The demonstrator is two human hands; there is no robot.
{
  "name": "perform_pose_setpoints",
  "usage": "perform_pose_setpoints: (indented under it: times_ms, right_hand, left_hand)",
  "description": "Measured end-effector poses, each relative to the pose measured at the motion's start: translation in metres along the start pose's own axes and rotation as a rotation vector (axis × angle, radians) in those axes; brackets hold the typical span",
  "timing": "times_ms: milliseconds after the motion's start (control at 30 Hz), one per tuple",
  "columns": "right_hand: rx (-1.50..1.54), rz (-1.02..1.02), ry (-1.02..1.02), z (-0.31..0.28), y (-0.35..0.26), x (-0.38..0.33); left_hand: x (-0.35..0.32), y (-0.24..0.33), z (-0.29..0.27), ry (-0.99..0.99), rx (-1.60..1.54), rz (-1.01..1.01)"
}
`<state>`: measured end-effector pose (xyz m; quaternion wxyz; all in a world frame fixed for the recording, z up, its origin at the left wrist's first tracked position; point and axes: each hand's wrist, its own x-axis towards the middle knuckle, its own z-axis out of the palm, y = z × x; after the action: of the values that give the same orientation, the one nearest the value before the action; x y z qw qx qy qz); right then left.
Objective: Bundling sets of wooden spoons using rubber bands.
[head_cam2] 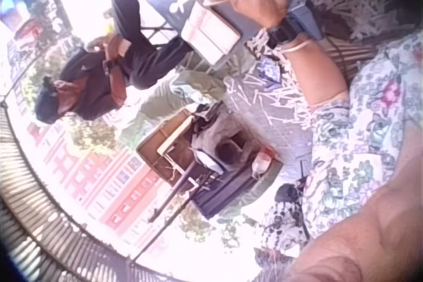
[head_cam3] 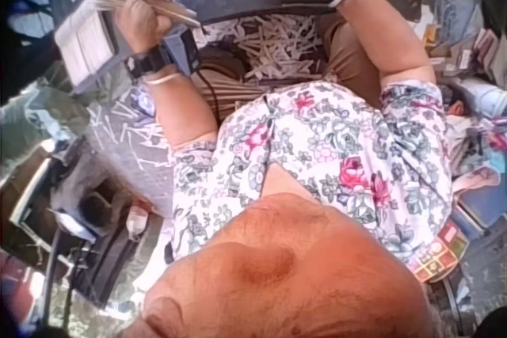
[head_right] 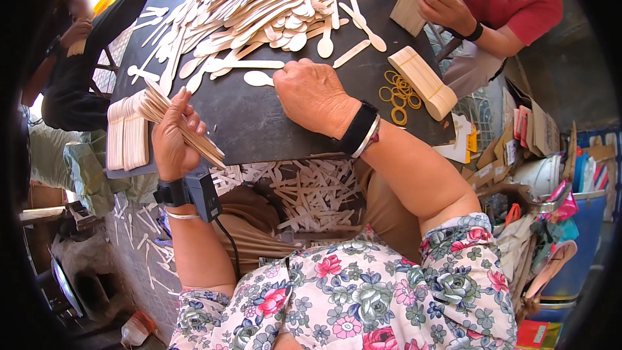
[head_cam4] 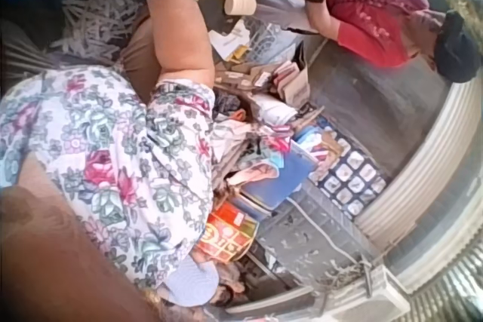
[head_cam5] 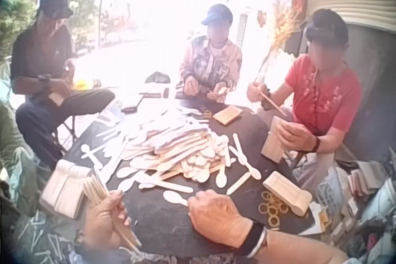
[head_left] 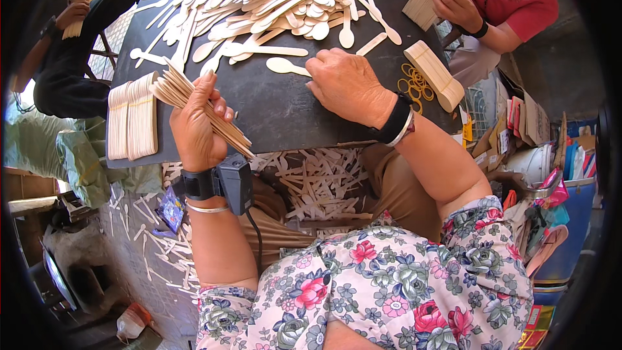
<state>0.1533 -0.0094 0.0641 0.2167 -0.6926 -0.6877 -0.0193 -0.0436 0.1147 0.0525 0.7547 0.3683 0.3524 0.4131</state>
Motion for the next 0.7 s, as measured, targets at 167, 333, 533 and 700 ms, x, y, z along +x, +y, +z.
perform_pose_setpoints:
  times_ms: [167,333,533,700]
  right_hand:
    - [-0.366,0.107,-0.327,-0.004,0.008,0.01]
    - [-0.356,0.085,-0.302,-0.003,0.014,0.009]
    - [-0.086,0.1,-0.195,-0.001,0.02,0.006]
    - [0.715,0.26,-0.271,-0.008,0.017,0.008]
  left_hand:
    - [-0.006,-0.012,0.016,-0.066,-0.022,-0.124]
    - [-0.009,-0.021,0.023,-0.102,0.014,-0.154]
    - [-0.011,-0.024,0.024,-0.124,0.047,-0.162]
    - [-0.014,-0.024,0.029,-0.131,0.062,-0.171]
